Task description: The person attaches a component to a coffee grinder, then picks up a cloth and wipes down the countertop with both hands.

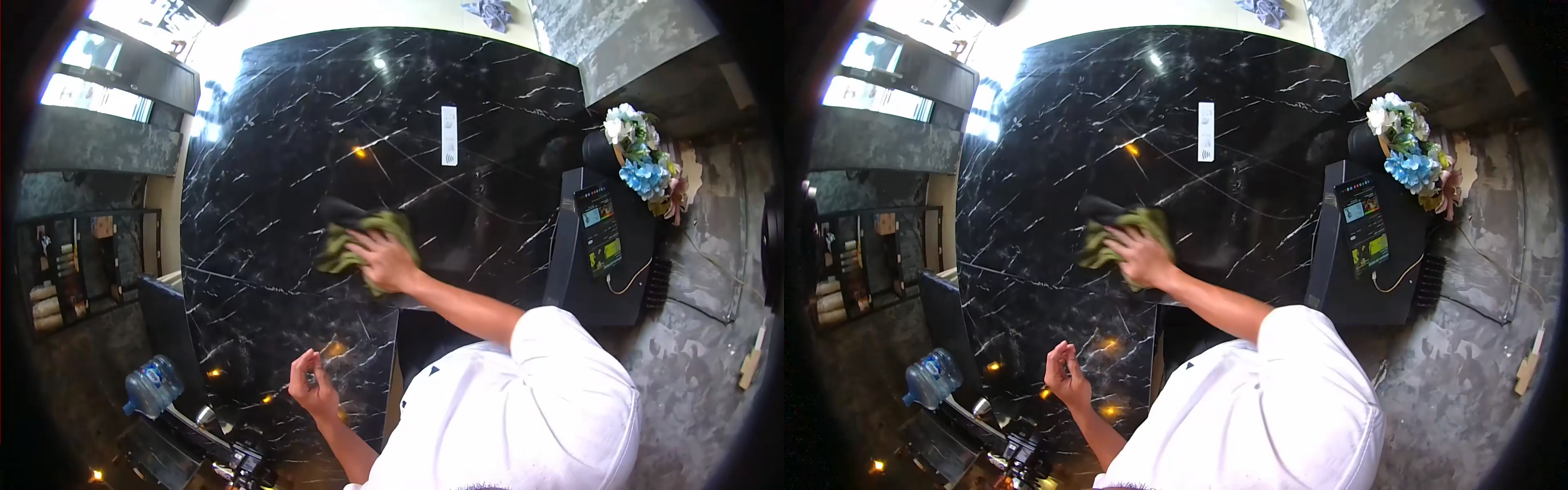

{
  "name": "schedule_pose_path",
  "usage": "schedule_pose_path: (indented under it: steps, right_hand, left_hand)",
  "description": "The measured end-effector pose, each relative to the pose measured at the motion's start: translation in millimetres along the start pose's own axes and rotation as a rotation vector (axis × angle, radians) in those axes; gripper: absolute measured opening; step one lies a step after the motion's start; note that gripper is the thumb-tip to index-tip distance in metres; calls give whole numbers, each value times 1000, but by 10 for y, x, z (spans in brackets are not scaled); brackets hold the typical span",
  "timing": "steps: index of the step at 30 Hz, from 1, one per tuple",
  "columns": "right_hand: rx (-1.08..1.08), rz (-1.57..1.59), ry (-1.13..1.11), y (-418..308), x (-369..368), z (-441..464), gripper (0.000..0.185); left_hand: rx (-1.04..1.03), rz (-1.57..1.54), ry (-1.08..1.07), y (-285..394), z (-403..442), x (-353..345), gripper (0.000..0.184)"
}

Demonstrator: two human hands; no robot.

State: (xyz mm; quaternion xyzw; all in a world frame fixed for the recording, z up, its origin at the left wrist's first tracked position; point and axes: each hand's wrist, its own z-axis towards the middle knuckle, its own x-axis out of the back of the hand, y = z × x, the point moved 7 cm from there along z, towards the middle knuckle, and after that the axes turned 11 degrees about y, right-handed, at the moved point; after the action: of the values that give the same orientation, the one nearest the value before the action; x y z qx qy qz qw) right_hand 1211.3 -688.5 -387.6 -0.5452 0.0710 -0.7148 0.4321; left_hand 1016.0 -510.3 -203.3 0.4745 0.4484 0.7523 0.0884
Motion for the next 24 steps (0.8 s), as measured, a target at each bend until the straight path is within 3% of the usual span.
schedule_pose_path:
  steps: [3,4,5,9,12,13,14,15,17,19,22,24]
  right_hand:
    - [-259,-304,83,486,650,-556,61]
    - [-453,-378,1,823,849,-605,65]
    - [-486,-615,81,1101,1070,-598,67]
    - [-795,-767,384,2382,1710,5,76]
    - [-956,-845,345,2218,1509,530,75]
    - [-822,-742,549,1881,1266,619,75]
    - [-714,-733,304,1622,834,664,75]
    - [-517,-582,325,1136,532,606,73]
    - [-242,-487,53,322,57,174,64]
    - [-101,-327,43,-228,-101,-458,61]
    - [-270,-218,48,-416,223,-1260,62]
    - [-353,-373,89,-231,490,-1664,66]
  left_hand:
    - [26,-1,19,-108,-184,117,20]
    - [56,-11,38,-178,-299,177,20]
    - [86,-20,56,-256,-430,250,19]
    - [154,-39,136,-590,-776,623,20]
    - [226,-88,208,-787,-1144,918,20]
    - [223,-84,203,-826,-1191,994,20]
    - [220,-93,196,-860,-1210,1052,21]
    - [221,-108,186,-882,-1246,1081,21]
    - [225,-147,147,-909,-1347,1085,22]
    - [190,-157,78,-924,-1408,1089,22]
    - [88,-145,-58,-887,-1382,1069,23]
    - [46,-166,-103,-854,-1353,1022,23]
